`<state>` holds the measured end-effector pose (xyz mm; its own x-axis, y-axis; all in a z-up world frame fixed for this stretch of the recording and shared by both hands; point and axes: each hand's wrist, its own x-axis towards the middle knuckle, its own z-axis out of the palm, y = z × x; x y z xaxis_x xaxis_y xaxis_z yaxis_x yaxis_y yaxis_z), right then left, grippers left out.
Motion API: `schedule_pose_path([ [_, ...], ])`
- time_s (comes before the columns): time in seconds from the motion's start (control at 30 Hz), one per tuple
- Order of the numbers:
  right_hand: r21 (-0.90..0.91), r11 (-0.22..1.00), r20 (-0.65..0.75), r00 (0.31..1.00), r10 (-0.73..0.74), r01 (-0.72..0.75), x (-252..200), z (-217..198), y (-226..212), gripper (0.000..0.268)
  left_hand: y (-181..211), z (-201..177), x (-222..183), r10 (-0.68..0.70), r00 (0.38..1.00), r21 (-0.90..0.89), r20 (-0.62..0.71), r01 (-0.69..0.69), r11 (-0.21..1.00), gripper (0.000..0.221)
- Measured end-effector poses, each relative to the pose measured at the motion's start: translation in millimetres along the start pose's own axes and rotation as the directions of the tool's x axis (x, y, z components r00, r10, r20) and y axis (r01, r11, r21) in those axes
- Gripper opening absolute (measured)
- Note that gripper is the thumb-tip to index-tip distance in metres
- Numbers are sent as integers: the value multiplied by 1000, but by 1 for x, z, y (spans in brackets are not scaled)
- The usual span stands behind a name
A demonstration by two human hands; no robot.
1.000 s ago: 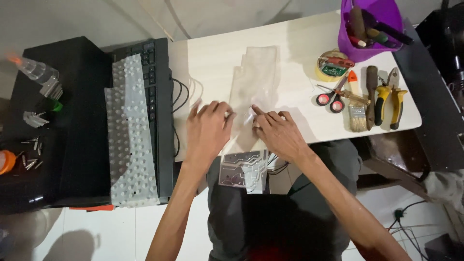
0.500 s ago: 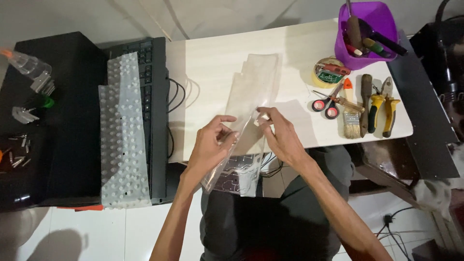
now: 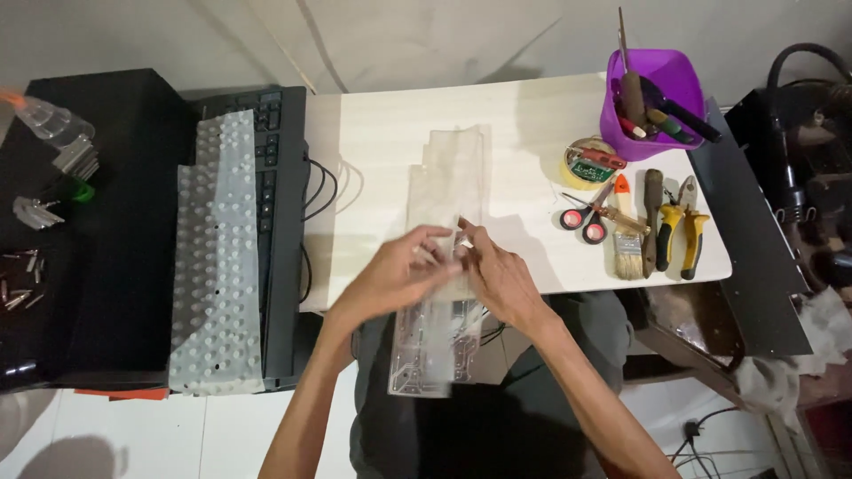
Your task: Cleaning transparent plastic membrane sheets by wiping them with a small piece of cleaning material on a workbench.
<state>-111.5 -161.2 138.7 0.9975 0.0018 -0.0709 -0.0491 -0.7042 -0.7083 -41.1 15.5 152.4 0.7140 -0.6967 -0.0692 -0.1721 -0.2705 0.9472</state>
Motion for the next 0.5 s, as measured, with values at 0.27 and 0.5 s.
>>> schedule_pose_path([
  [0.27,-466,851,-134,931,-339,242,9,36,49,13,0,-7,101,-116,956,290,-270,196,937,67],
  [0.5,-510,833,-138,936,-324,214,16,50,68,17,-67,6,177,-132,984,523,-119,175,834,39],
])
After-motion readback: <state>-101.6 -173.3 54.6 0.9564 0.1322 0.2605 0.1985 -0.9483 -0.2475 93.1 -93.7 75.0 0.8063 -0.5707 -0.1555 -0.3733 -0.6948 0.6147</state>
